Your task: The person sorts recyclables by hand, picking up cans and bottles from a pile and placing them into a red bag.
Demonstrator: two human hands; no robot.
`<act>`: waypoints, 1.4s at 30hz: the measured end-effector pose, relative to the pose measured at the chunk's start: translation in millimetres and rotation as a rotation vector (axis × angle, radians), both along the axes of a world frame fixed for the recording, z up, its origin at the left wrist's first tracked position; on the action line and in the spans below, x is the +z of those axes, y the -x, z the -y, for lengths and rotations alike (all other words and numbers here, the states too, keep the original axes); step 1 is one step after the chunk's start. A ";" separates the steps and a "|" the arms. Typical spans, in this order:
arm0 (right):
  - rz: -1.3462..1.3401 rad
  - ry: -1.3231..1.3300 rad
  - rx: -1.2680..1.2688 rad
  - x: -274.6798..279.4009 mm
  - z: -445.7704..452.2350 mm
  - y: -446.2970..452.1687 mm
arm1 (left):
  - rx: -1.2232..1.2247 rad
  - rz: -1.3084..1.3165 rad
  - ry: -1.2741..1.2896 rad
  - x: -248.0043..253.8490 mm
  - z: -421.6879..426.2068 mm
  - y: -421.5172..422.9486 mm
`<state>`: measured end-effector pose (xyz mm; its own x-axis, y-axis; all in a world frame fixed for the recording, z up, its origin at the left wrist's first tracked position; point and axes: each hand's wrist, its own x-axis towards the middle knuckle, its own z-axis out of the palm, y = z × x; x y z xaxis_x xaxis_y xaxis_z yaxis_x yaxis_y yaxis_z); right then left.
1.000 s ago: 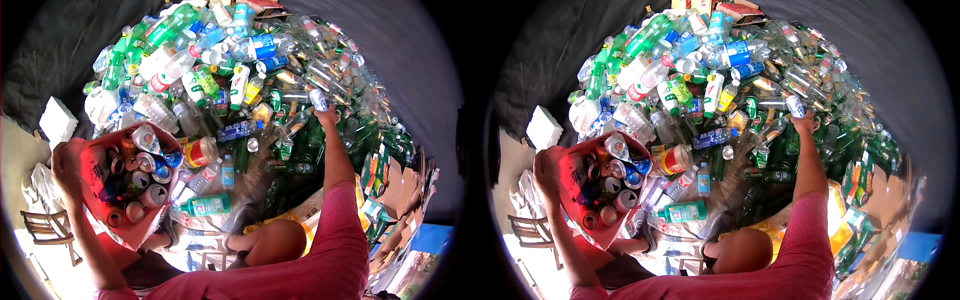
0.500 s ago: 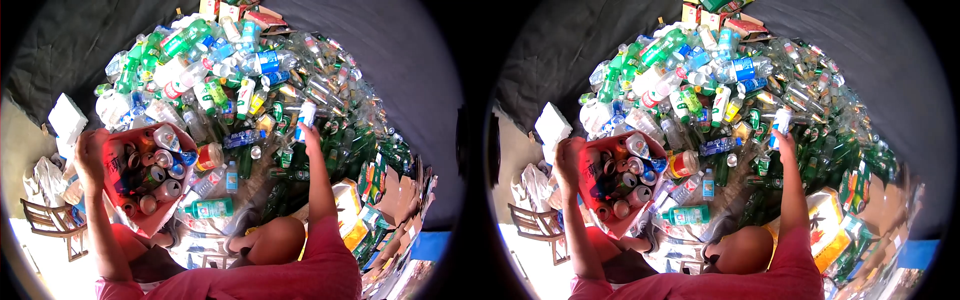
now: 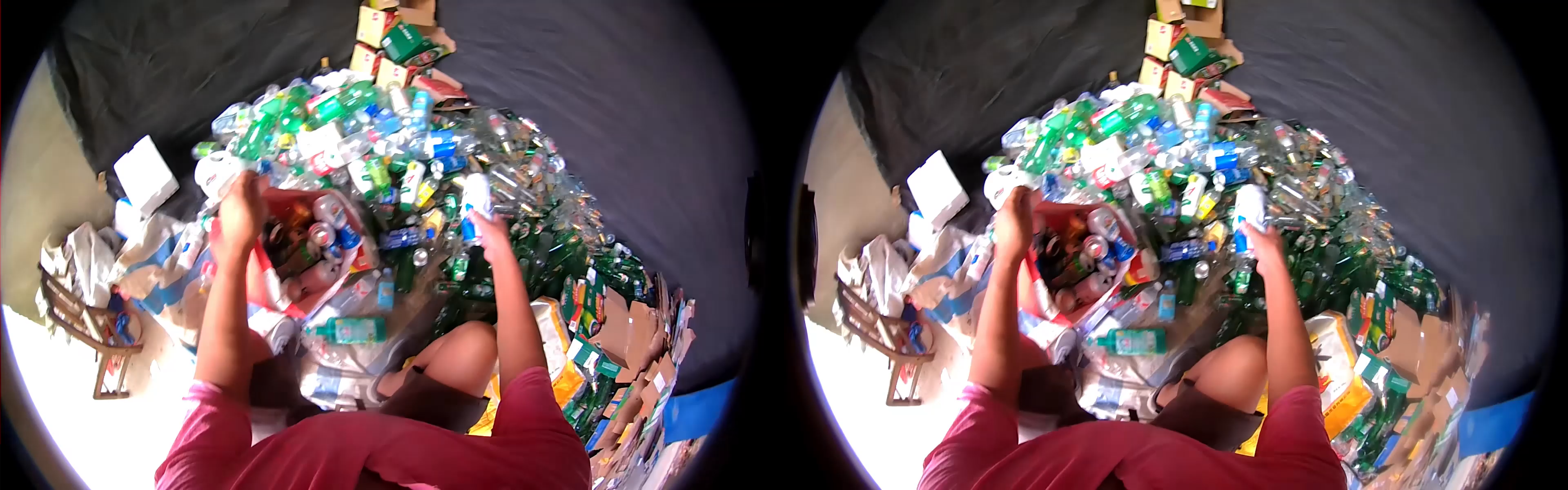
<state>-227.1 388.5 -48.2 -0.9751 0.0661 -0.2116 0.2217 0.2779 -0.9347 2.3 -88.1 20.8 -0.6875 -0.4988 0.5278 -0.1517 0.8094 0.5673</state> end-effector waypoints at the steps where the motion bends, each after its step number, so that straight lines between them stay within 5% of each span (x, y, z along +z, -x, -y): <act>1: -0.070 0.041 0.008 15.1 13.5 -10.2 | -0.002 0.022 -0.006 -5.9 6.1 -1.7; 5: -0.136 0.198 0.120 33.6 68.7 -47.7 | -0.059 -0.031 -0.108 7.8 -5.3 -15.2; 21: -0.234 0.009 0.326 26.1 174.0 -82.8 | -0.054 -0.006 -0.024 19.8 18.9 -55.0; 32: 0.226 0.544 0.692 56.6 187.3 -114.2 | -0.066 0.025 -0.044 26.3 21.2 -62.8; 42: 0.419 0.521 0.896 21.8 226.9 -140.2 | -0.114 -0.040 -0.040 26.2 8.4 -54.4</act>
<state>-86.9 161.6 -26.4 -0.4711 -0.8174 -0.3315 0.4621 0.0915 -0.8821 56.6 -96.5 47.0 -0.7195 -0.4401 0.5372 -0.0364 0.7964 0.6037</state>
